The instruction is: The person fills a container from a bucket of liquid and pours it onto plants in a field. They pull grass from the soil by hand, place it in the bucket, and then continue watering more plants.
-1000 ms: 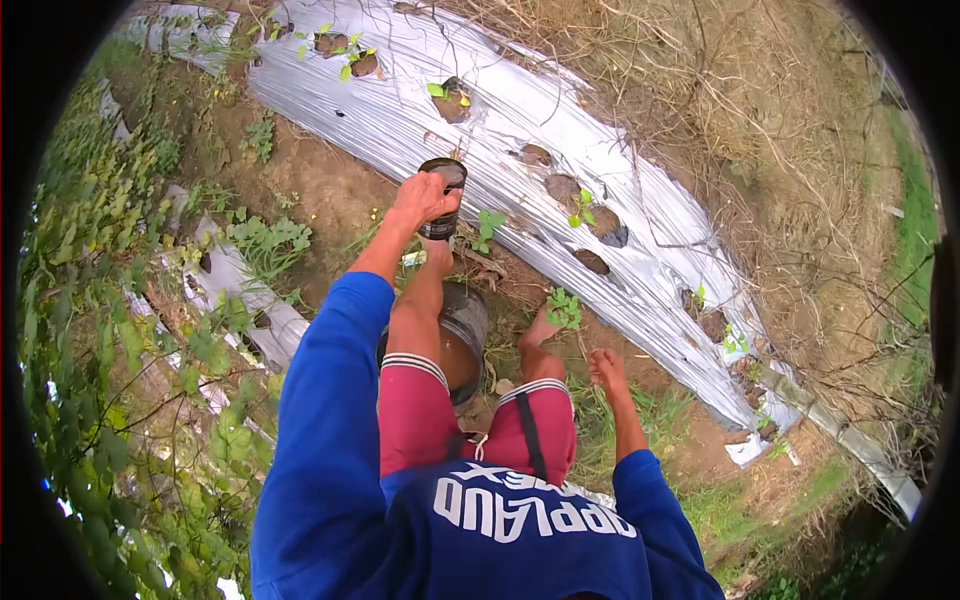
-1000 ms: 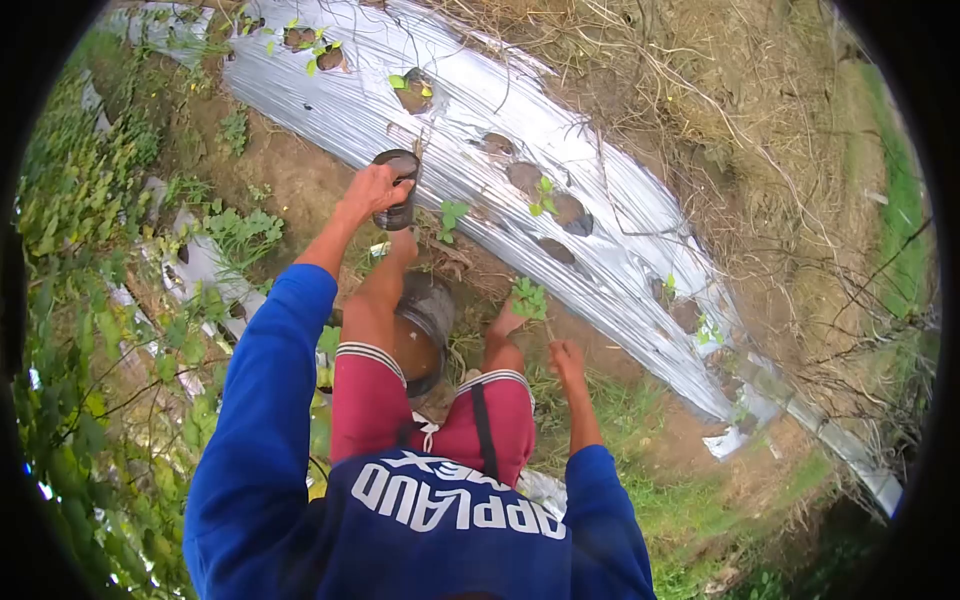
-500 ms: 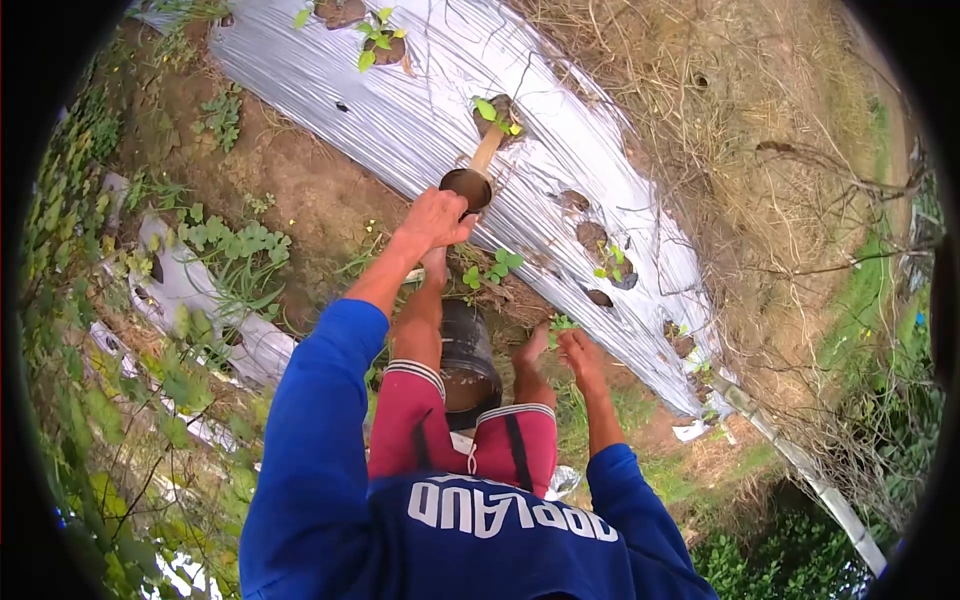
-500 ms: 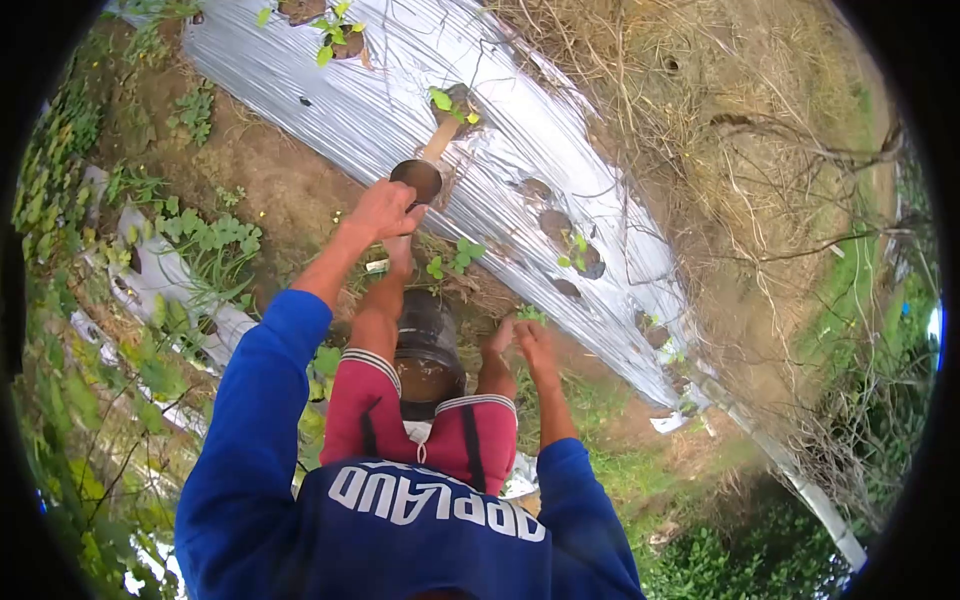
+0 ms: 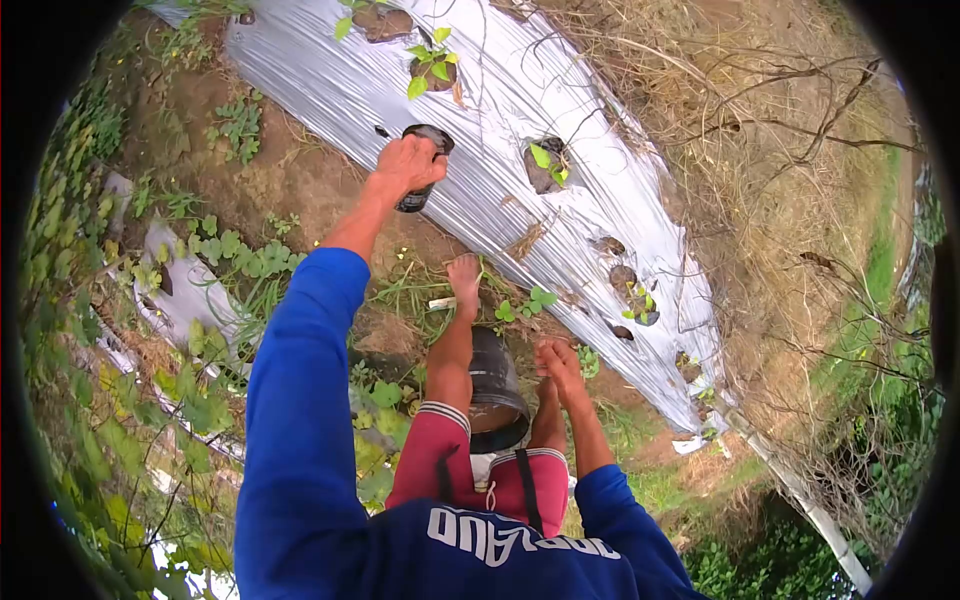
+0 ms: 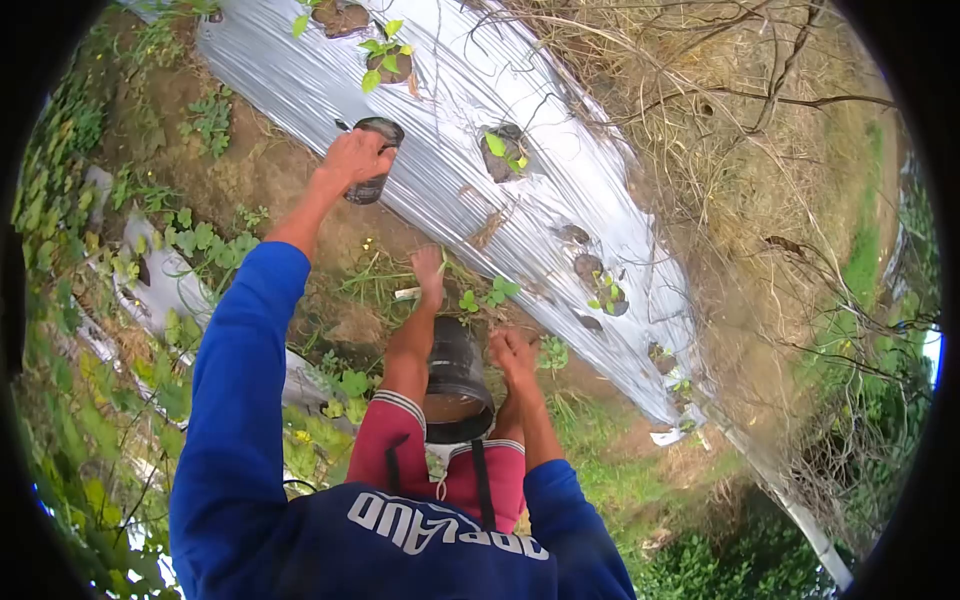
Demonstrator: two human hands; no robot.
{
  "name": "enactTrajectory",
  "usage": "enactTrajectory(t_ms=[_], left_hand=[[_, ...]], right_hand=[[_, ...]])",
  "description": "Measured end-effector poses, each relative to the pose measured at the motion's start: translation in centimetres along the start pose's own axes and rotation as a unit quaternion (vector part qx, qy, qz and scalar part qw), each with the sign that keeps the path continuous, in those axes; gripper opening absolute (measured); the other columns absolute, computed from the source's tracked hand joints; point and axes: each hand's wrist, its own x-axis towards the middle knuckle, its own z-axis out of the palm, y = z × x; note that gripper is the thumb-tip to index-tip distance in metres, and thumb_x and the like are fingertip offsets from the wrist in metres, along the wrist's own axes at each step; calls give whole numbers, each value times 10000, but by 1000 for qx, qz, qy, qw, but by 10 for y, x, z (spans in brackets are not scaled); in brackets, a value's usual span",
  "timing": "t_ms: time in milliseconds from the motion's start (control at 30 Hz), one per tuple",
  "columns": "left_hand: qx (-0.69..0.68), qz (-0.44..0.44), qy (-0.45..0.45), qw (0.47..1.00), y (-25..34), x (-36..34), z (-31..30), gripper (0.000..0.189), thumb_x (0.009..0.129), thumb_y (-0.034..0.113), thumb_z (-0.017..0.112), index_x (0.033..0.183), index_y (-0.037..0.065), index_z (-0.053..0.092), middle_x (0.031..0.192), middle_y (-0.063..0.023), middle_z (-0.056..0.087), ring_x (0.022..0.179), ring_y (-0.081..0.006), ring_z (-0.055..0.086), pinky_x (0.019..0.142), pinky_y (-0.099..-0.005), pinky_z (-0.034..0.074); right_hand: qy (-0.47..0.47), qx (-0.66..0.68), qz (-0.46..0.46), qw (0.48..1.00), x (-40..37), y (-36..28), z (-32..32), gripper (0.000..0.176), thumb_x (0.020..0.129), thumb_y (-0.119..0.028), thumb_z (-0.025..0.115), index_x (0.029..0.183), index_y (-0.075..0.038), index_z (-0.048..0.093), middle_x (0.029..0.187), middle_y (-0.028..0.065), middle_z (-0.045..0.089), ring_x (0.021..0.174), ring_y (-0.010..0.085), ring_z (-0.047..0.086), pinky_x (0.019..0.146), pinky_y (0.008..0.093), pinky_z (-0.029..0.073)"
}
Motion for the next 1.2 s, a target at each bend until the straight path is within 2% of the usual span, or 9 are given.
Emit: enactTrajectory(t_ms=[100, 233, 433, 500, 633, 833, 933, 1033, 1200], left_hand=[[32, -23, -39, 998, -19, 42, -7, 497, 845, 456, 537, 940, -11, 679, 1000, -295, 656, 950, -449, 633, 861, -483, 510], [59, -25, -60, 996, -19, 54, -25, 519, 818, 440, 495, 979, -13, 692, 1052, -283, 657, 1000, -412, 643, 868, -460, 522], [-3, -36, -44, 998, -24, 1, -45, 462, 849, 424, 542, 888, -18, 673, 918, -269, 667, 905, -431, 643, 813, -474, 520], [-71, 20, 63, 995, -34, -26, -39, 405, 869, 377, 582, 797, -18, 634, 801, -255, 642, 801, -444, 623, 730, -500, 499], [-81, 38, 98, 991, -58, -53, -41, 383, 875, 342, 601, 746, -19, 599, 750, -244, 618, 738, -450, 600, 678, -517, 472], [75, -40, 27, 996, -97, -8, -59, 379, 898, 367, 563, 801, 8, 636, 830, -202, 668, 762, -418, 637, 728, -507, 524], [351, 233, 14, 907, -163, 38, -61, 157, 911, 293, 547, 1020, 213, 626, 1001, -145, 624, 862, -337, 672, 676, -448, 581], [457, 146, -97, 872, -128, 64, -109, 175, 875, 252, 549, 1035, 204, 600, 999, -157, 603, 937, -361, 656, 704, -461, 579], [469, 145, -127, 862, -134, 98, -142, 168, 887, 247, 532, 1028, 183, 595, 997, -174, 602, 934, -394, 651, 741, -471, 572]], right_hand=[[12, 10, 23, 1000, 1, 14, -4, 327, 947, -367, 583, 1080, -70, 616, 904, -13, 599, 827, 90, 565, 718, 252, 467], [47, 21, 13, 999, -12, 11, -8, 322, 940, -375, 586, 1059, -77, 617, 879, -18, 599, 792, 83, 571, 708, 246, 466], [56, 0, 27, 998, -9, 8, -18, 346, 933, -405, 585, 1044, -79, 619, 870, -15, 593, 796, 89, 574, 698, 248, 465], [58, -3, 36, 998, -5, 9, -19, 351, 933, -410, 584, 1040, -76, 618, 869, -13, 590, 797, 92, 573, 696, 251, 466], [39, 0, 16, 999, 11, 7, -16, 345, 938, -409, 579, 1020, -75, 615, 880, -12, 588, 802, 92, 570, 690, 256, 468], [38, 53, 2, 998, 18, 14, -4, 336, 939, -403, 586, 1032, -82, 618, 887, -15, 595, 814, 87, 569, 714, 253, 473], [48, 70, -5, 996, 21, 26, -3, 381, 933, -398, 577, 1061, -44, 628, 841, -6, 583, 774, 84, 556, 689, 241, 461], [63, 71, 4, 995, 18, 48, -3, 399, 933, -417, 569, 1072, -47, 630, 849, -6, 584, 788, 89, 559, 694, 250, 468], [86, 120, 41, 988, 4, 77, -1, 291, 945, -365, 590, 1056, -97, 622, 919, -16, 608, 832, 87, 582, 713, 244, 478]])
